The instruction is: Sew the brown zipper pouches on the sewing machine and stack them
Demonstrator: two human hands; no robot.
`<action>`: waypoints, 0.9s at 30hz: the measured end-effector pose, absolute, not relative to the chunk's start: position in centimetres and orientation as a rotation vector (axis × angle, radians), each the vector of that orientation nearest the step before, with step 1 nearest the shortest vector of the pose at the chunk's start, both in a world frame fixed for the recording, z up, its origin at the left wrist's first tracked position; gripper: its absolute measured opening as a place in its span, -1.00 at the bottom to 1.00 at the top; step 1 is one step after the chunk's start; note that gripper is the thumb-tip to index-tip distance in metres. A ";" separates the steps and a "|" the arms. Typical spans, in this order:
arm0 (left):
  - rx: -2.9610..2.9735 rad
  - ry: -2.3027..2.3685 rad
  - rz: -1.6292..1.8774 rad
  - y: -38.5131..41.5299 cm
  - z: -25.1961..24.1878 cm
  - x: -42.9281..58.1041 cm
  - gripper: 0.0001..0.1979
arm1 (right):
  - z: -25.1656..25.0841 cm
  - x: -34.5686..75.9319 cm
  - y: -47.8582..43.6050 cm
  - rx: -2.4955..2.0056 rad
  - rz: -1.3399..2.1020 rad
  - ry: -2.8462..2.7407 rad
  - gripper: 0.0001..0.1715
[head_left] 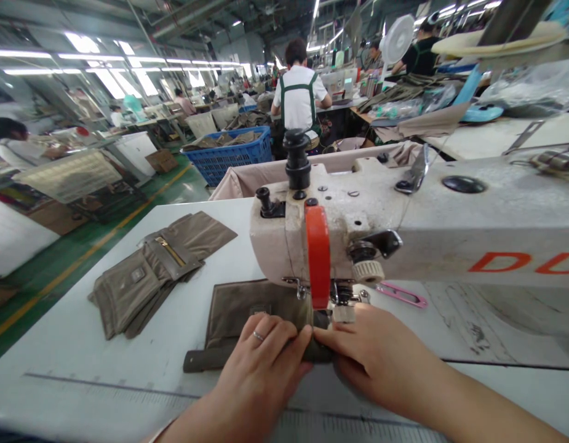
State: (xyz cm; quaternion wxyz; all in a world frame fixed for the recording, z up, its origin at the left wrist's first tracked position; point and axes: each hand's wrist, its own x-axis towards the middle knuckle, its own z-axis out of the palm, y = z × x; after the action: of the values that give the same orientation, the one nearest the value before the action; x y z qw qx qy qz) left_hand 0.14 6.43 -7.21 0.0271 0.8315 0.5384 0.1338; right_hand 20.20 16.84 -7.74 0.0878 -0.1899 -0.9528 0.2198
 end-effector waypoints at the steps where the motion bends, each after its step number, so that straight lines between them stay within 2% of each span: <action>1: 2.541 1.654 0.433 6.5 -7.3 0.1 -0.63 | -7.7 20.2 16.8 -0.548 0.672 -2.842 -0.62; 5: 2.390 1.615 0.500 6.8 -7.2 0.1 -0.65 | -7.5 20.2 16.8 -0.529 0.723 -2.827 -0.66; 10: 2.389 1.569 0.381 6.9 -6.4 0.3 -0.62 | -7.5 20.4 16.5 -0.680 0.699 -2.763 -0.78; 15: 2.417 1.554 0.616 6.5 -7.1 0.1 -0.70 | -8.5 20.1 16.2 -0.589 0.633 -2.725 -0.57; 24: 2.463 1.515 0.719 8.2 -7.4 -0.5 -0.72 | -8.7 19.7 16.1 -0.679 0.575 -2.734 -0.48; 27: 2.491 1.509 0.719 9.0 -7.5 -0.9 -0.72 | -8.7 19.6 16.2 -0.718 0.571 -2.755 -0.53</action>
State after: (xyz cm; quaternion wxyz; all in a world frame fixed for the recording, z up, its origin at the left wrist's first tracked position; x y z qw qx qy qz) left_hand -0.88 9.04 -7.47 0.0707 0.8284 0.5017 0.2389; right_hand 19.60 16.23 -8.70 0.1187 -0.2454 -0.9421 0.1954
